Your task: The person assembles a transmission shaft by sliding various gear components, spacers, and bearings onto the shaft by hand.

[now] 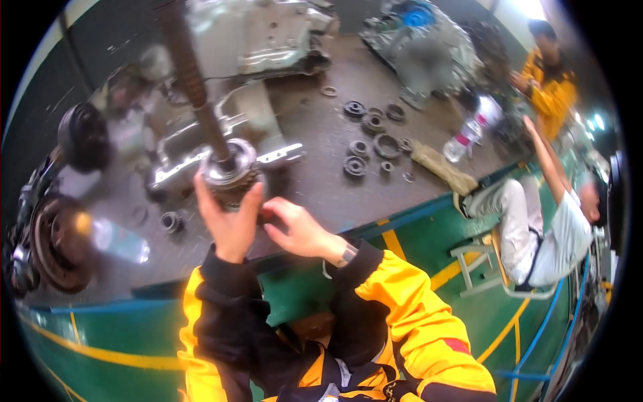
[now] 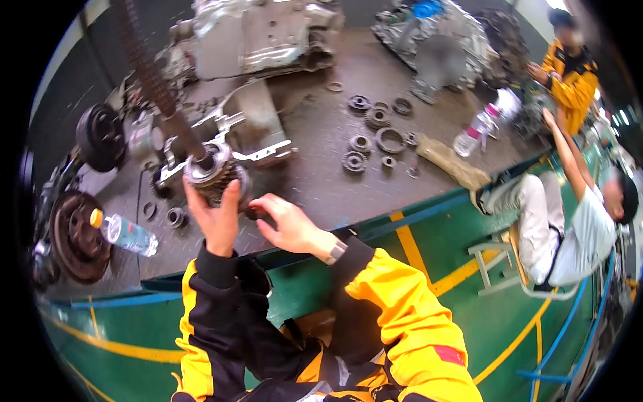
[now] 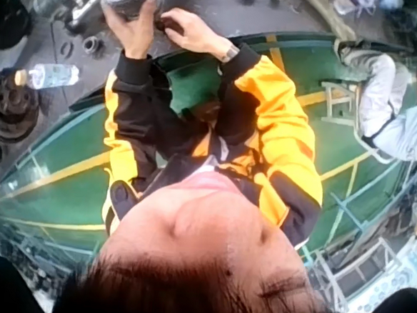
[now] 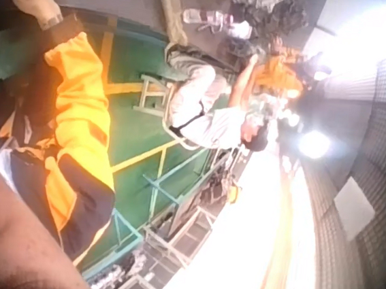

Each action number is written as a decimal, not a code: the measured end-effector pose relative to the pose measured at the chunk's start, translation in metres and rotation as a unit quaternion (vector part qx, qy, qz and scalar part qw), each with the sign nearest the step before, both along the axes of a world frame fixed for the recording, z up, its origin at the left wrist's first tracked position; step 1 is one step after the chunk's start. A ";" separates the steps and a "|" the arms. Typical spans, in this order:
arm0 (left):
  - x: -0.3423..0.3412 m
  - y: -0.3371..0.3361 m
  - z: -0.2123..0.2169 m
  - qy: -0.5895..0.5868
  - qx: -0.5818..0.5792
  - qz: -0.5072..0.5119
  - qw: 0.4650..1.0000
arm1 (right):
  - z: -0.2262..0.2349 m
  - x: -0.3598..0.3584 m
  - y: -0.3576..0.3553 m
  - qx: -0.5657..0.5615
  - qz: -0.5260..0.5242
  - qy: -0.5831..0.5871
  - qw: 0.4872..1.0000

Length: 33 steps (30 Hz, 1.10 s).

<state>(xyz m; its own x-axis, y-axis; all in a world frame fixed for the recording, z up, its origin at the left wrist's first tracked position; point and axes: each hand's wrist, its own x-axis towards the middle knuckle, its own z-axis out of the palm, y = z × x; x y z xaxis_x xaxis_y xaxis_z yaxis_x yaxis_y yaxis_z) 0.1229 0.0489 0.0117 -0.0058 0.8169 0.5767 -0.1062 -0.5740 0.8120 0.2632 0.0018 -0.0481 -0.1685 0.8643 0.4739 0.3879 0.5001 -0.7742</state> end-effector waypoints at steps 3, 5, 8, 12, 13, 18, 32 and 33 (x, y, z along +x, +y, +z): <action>0.005 0.001 0.003 -0.003 0.006 -0.012 1.000 | 0.002 0.003 -0.001 0.001 -0.002 0.000 1.000; 0.005 0.000 0.006 0.001 0.019 -0.019 1.000 | 0.002 0.002 -0.001 0.002 0.006 -0.001 1.000; 0.000 0.002 0.004 -0.006 0.020 -0.013 1.000 | 0.004 -0.002 0.000 -0.008 0.010 0.007 1.000; 0.001 0.001 0.005 -0.008 0.013 -0.018 1.000 | 0.010 0.000 -0.002 -0.021 0.012 0.012 1.000; 0.004 0.000 0.004 -0.003 0.015 -0.023 1.000 | 0.008 0.002 -0.001 -0.021 0.008 0.011 1.000; 0.003 0.001 -0.001 -0.008 0.016 -0.003 1.000 | 0.007 0.002 -0.001 -0.016 0.006 0.013 1.000; 0.009 -0.005 0.003 0.039 0.050 -0.011 0.998 | -0.003 0.005 0.001 0.034 -0.026 0.011 0.999; 0.010 -0.006 0.002 0.040 0.048 -0.014 0.998 | -0.004 0.006 0.001 0.032 -0.025 0.009 0.999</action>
<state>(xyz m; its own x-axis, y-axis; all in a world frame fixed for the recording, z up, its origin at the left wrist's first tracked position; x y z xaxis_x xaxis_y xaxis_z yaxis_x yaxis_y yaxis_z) 0.1327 0.0432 0.0139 0.0657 0.7568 0.6503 -0.0599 -0.6475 0.7597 0.2688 0.0030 -0.0517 -0.1160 0.8392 0.5314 0.4003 0.5291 -0.7482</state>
